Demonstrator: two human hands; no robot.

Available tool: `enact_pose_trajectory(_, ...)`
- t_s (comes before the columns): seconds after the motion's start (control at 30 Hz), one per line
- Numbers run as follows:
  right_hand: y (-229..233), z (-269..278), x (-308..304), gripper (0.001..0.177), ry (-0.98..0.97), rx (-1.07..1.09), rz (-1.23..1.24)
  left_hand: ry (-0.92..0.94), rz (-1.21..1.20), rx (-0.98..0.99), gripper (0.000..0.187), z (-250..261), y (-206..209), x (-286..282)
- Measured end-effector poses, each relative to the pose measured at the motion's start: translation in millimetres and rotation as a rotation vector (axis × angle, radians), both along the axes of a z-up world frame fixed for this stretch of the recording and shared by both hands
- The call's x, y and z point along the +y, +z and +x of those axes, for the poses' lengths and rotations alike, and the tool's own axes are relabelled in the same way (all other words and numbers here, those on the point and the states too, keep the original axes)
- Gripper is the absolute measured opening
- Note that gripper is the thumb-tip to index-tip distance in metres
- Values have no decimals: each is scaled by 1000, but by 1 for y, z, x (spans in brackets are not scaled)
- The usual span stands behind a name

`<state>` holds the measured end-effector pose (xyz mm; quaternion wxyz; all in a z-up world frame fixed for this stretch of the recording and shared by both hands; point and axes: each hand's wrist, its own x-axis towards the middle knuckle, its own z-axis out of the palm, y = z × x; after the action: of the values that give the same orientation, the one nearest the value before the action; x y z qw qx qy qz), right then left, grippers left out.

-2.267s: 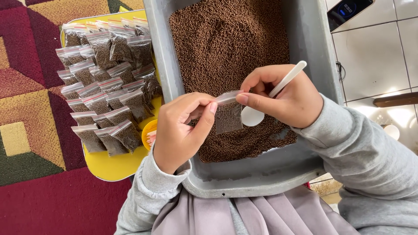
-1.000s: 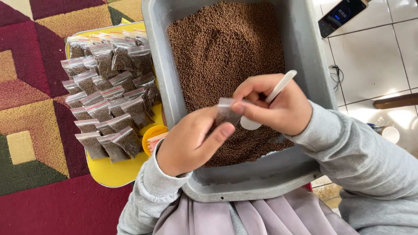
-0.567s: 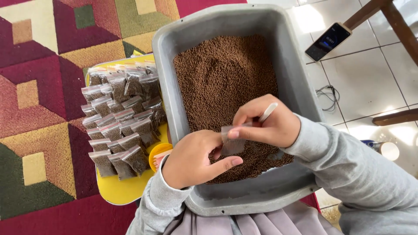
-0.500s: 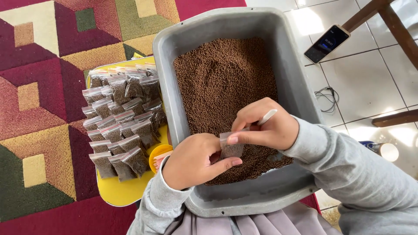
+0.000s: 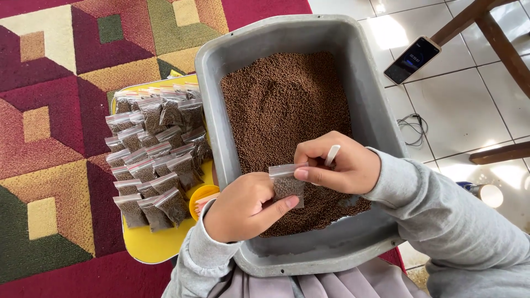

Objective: The person scoops small brown pellets from a large bin using a white plastic spoon and fills small transparent plastic bags, then places the filled bags onto a yellow tray.

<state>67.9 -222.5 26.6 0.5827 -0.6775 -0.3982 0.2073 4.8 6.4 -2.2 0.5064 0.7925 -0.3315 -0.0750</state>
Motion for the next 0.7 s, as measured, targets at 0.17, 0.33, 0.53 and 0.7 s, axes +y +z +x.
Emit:
enact_pose_trajectory(0.17,5,-4,3,30,-53,-60,18,19,-48,-12,58,2,-3,-1)
enact_pose_trajectory(0.33,-12,-1,1,32,-12,-13,14,20,-38,-92,59,0,-4,-1)
enact_pose_trajectory(0.53,-13,-6,15,16,166,83,55,-46,-1,-93,56,0,-3,-2)
enact_pose_trajectory(0.7,-10,-11,16,18,87,79,49,11,10,-87,55,-2,2,-1)
